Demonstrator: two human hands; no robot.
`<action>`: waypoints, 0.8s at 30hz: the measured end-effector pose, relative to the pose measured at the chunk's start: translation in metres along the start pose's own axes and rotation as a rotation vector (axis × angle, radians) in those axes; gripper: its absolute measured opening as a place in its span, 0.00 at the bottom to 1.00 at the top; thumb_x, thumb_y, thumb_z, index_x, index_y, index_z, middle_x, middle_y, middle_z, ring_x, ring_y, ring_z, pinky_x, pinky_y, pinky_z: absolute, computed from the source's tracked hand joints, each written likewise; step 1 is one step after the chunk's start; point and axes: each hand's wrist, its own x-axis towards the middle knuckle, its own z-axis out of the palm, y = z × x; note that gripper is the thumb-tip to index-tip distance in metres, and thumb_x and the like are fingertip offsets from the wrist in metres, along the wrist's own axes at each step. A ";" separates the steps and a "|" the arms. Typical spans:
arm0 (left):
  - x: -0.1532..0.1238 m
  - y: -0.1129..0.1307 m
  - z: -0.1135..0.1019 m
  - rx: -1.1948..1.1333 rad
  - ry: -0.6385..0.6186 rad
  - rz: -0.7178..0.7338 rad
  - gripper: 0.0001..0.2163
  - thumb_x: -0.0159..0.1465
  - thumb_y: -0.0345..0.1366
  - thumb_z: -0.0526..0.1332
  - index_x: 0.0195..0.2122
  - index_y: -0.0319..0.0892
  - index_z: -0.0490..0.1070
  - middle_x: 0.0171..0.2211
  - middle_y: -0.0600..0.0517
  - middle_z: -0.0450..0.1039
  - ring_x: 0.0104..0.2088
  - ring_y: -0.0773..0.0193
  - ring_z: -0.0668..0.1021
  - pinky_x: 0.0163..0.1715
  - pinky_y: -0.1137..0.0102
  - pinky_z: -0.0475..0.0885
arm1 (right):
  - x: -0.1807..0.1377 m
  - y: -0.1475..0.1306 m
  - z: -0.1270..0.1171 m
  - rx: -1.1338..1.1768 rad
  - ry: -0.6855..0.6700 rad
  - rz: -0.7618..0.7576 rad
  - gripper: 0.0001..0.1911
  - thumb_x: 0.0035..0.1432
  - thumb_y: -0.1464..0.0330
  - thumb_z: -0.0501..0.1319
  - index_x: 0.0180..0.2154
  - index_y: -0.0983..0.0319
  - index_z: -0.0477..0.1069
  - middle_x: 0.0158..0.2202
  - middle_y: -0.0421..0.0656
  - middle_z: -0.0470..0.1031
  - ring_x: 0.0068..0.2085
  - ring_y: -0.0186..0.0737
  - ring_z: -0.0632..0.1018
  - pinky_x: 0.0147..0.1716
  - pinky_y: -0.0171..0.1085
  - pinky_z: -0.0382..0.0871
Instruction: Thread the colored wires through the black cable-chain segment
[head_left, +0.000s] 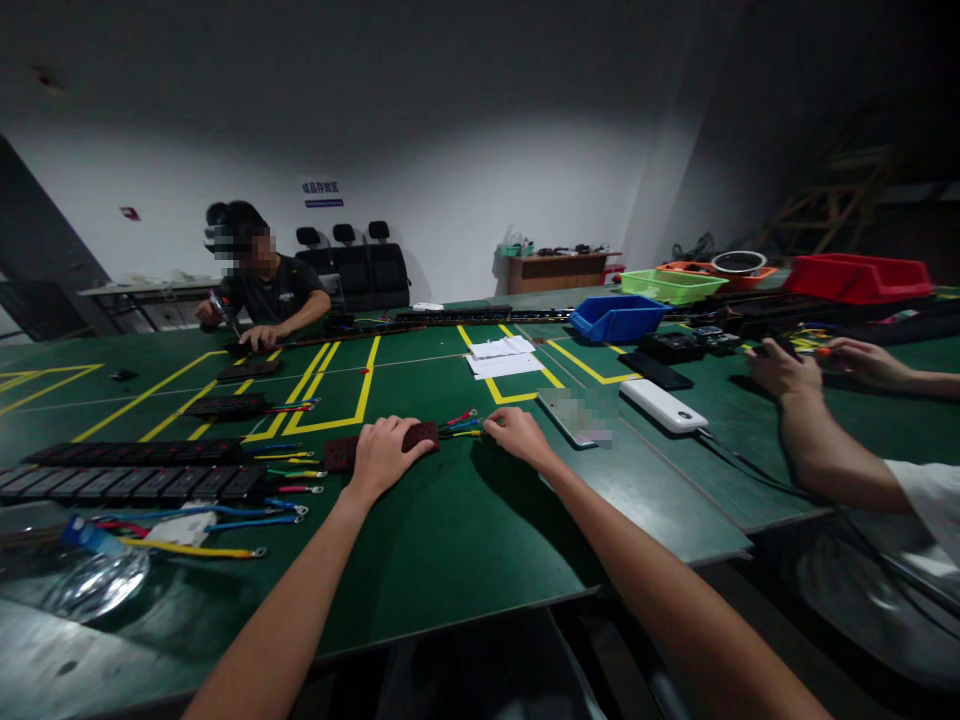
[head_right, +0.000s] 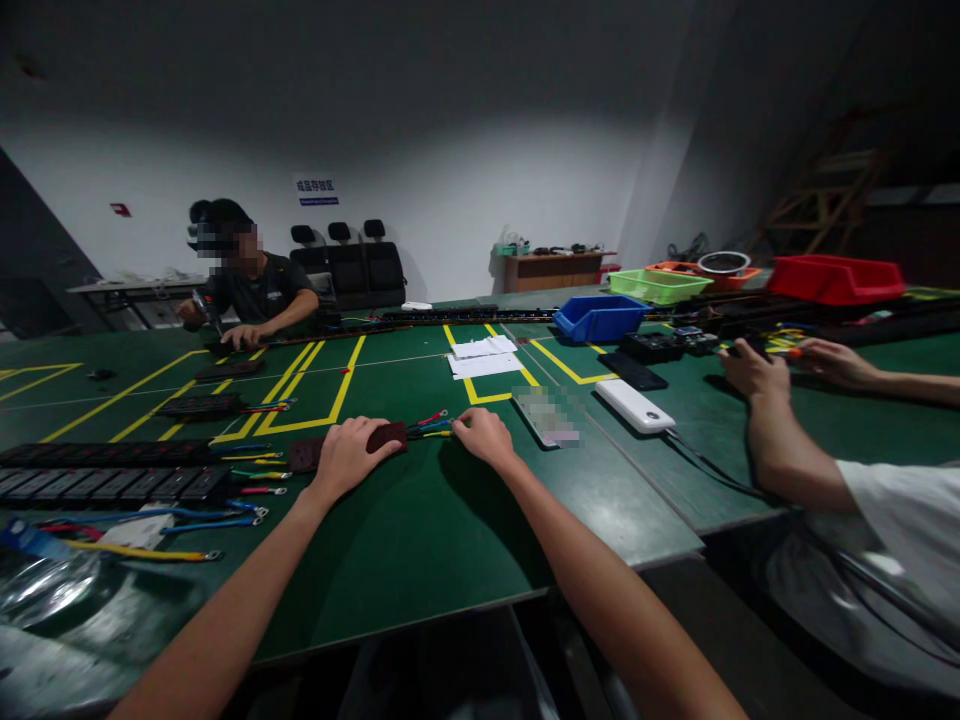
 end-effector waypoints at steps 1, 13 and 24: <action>0.000 0.000 0.000 0.003 0.000 -0.001 0.26 0.69 0.59 0.53 0.53 0.45 0.75 0.48 0.45 0.77 0.46 0.50 0.76 0.44 0.59 0.65 | 0.000 0.000 0.001 0.016 0.001 -0.008 0.15 0.60 0.61 0.60 0.41 0.60 0.82 0.27 0.43 0.78 0.29 0.39 0.76 0.28 0.33 0.60; 0.000 0.001 -0.002 -0.009 -0.013 -0.011 0.26 0.69 0.59 0.53 0.54 0.45 0.75 0.48 0.45 0.77 0.46 0.51 0.76 0.44 0.59 0.66 | 0.005 0.002 0.008 0.269 0.048 -0.167 0.16 0.58 0.61 0.61 0.37 0.66 0.80 0.23 0.40 0.74 0.25 0.35 0.72 0.25 0.32 0.59; -0.001 0.001 -0.001 -0.023 -0.002 -0.008 0.26 0.69 0.59 0.53 0.53 0.46 0.75 0.47 0.44 0.77 0.46 0.50 0.76 0.44 0.58 0.65 | 0.000 -0.006 0.000 0.483 -0.152 -0.235 0.25 0.59 0.62 0.61 0.55 0.67 0.74 0.23 0.38 0.72 0.23 0.32 0.69 0.22 0.30 0.57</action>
